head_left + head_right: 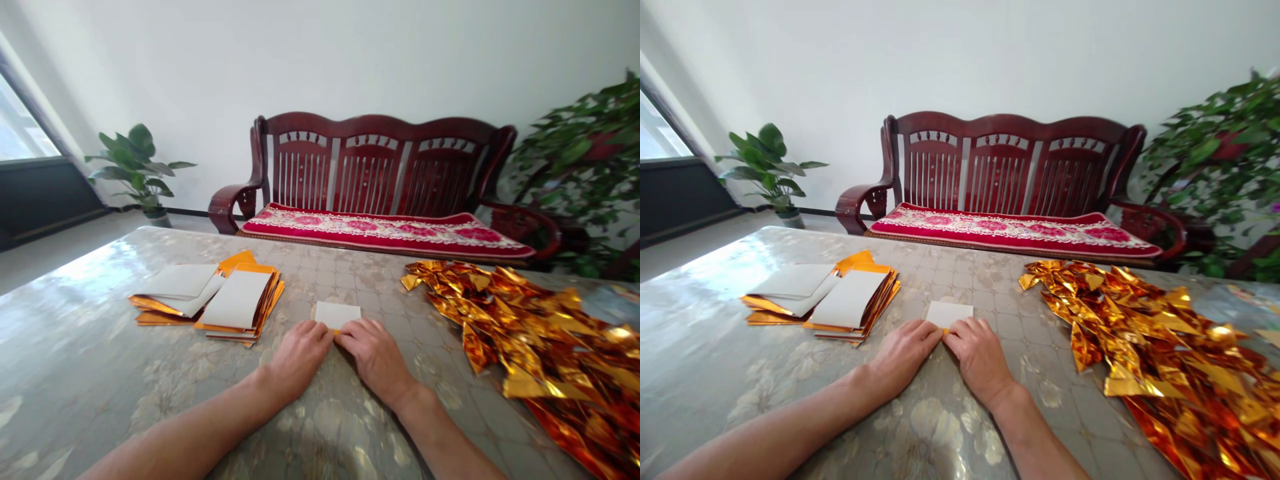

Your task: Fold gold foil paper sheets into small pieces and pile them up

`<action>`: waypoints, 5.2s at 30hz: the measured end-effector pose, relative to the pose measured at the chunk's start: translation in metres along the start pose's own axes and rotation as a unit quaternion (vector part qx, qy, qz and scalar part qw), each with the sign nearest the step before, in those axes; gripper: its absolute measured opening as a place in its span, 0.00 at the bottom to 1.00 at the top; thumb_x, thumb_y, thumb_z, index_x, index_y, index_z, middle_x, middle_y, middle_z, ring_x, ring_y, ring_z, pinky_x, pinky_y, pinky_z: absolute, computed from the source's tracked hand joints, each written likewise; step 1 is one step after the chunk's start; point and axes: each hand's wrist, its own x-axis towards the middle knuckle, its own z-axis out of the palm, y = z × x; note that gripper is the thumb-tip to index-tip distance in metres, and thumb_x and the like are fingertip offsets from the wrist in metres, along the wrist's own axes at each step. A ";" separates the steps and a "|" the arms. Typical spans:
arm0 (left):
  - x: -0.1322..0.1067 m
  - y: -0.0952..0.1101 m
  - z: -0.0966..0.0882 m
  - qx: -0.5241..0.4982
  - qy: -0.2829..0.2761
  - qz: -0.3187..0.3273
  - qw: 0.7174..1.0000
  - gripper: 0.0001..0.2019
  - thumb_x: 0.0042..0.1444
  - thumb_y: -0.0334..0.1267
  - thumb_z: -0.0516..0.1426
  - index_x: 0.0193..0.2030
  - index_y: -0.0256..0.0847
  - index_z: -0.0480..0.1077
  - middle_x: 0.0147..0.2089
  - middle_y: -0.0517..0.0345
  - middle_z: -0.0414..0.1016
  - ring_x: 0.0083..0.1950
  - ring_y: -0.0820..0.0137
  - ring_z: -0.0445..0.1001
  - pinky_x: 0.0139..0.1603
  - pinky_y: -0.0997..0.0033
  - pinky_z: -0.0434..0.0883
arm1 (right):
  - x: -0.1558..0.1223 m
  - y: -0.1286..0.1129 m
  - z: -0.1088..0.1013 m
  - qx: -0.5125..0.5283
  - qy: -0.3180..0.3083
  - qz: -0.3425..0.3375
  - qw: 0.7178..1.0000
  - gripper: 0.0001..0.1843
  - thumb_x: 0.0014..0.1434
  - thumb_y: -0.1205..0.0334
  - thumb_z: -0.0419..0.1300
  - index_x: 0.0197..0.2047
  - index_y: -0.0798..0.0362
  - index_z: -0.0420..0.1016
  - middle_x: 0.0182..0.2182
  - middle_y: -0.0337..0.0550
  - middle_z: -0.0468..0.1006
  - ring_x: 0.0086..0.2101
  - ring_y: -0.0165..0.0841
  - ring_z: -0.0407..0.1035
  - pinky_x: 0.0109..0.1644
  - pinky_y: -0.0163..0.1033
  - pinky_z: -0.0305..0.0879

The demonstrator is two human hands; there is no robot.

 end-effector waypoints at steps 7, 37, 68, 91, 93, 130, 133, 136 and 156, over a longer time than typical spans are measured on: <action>-0.010 0.020 0.002 0.080 -0.020 -0.009 0.997 0.14 0.62 0.26 0.52 0.53 0.34 0.68 0.53 0.44 0.73 0.54 0.58 0.72 0.51 0.60 0.73 | -0.007 -0.002 0.000 -0.016 -0.007 0.015 1.000 0.08 0.66 0.66 0.58 0.44 0.49 0.78 0.39 0.41 0.80 0.42 0.35 0.69 0.46 0.39 0.58; -0.018 0.004 -0.005 0.081 -0.023 -0.044 0.995 0.22 0.62 0.25 0.49 0.63 0.31 0.63 0.65 0.37 0.66 0.62 0.55 0.68 0.58 0.54 0.70 | -0.016 0.010 0.003 -0.072 0.115 0.009 0.991 0.13 0.55 0.75 0.56 0.22 0.52 0.69 0.23 0.41 0.71 0.29 0.33 0.61 0.37 0.40 0.51; 0.007 -0.031 0.000 -0.066 0.089 -0.146 0.983 0.08 0.64 0.43 0.56 0.42 0.41 0.70 0.45 0.55 0.74 0.49 0.62 0.71 0.50 0.62 0.69 | -0.002 -0.014 0.012 0.069 0.061 0.158 0.983 0.05 0.57 0.63 0.65 0.38 0.49 0.75 0.38 0.42 0.76 0.43 0.39 0.67 0.46 0.41 0.60; 0.004 -0.031 0.004 -0.111 0.115 -0.092 0.983 0.09 0.67 0.32 0.48 0.46 0.44 0.69 0.47 0.59 0.72 0.44 0.70 0.73 0.45 0.73 0.68 | -0.004 -0.017 0.008 0.072 0.068 0.138 0.985 0.05 0.57 0.66 0.62 0.38 0.49 0.73 0.36 0.41 0.76 0.40 0.38 0.68 0.43 0.41 0.60; 0.004 -0.031 0.004 -0.099 0.107 -0.090 0.985 0.09 0.68 0.33 0.47 0.45 0.44 0.69 0.46 0.59 0.72 0.43 0.70 0.73 0.44 0.73 0.68 | -0.004 -0.017 0.009 0.082 0.072 0.139 0.984 0.06 0.57 0.66 0.63 0.40 0.49 0.74 0.37 0.41 0.76 0.41 0.39 0.68 0.44 0.42 0.60; -0.013 0.006 -0.013 -0.035 0.111 0.066 0.991 0.09 0.56 0.45 0.59 0.38 0.42 0.69 0.40 0.57 0.76 0.52 0.61 0.70 0.72 0.47 0.45 | -0.004 -0.007 -0.013 0.078 -0.009 0.036 0.996 0.08 0.61 0.67 0.56 0.37 0.49 0.77 0.40 0.42 0.75 0.45 0.38 0.64 0.50 0.44 0.58; -0.014 0.007 -0.011 -0.045 0.103 0.080 0.990 0.13 0.55 0.47 0.60 0.43 0.43 0.69 0.45 0.57 0.75 0.53 0.61 0.69 0.72 0.48 0.47 | -0.004 0.001 -0.008 0.113 0.001 0.000 0.994 0.14 0.59 0.74 0.53 0.41 0.50 0.77 0.43 0.41 0.77 0.48 0.37 0.64 0.56 0.44 0.57; -0.014 0.007 -0.007 -0.047 0.100 0.091 0.990 0.13 0.57 0.45 0.59 0.47 0.45 0.69 0.48 0.58 0.74 0.54 0.63 0.69 0.71 0.49 0.48 | -0.005 0.006 -0.002 0.118 0.015 -0.027 0.993 0.19 0.57 0.77 0.51 0.45 0.50 0.76 0.45 0.41 0.78 0.54 0.37 0.62 0.62 0.45 0.53; -0.006 0.002 -0.002 0.043 0.093 0.063 0.993 0.02 0.64 0.35 0.56 0.40 0.41 0.70 0.43 0.56 0.74 0.47 0.63 0.69 0.50 0.59 0.66 | -0.005 -0.005 -0.001 0.064 0.018 0.022 0.998 0.14 0.52 0.77 0.54 0.36 0.52 0.75 0.36 0.43 0.77 0.41 0.35 0.65 0.47 0.41 0.59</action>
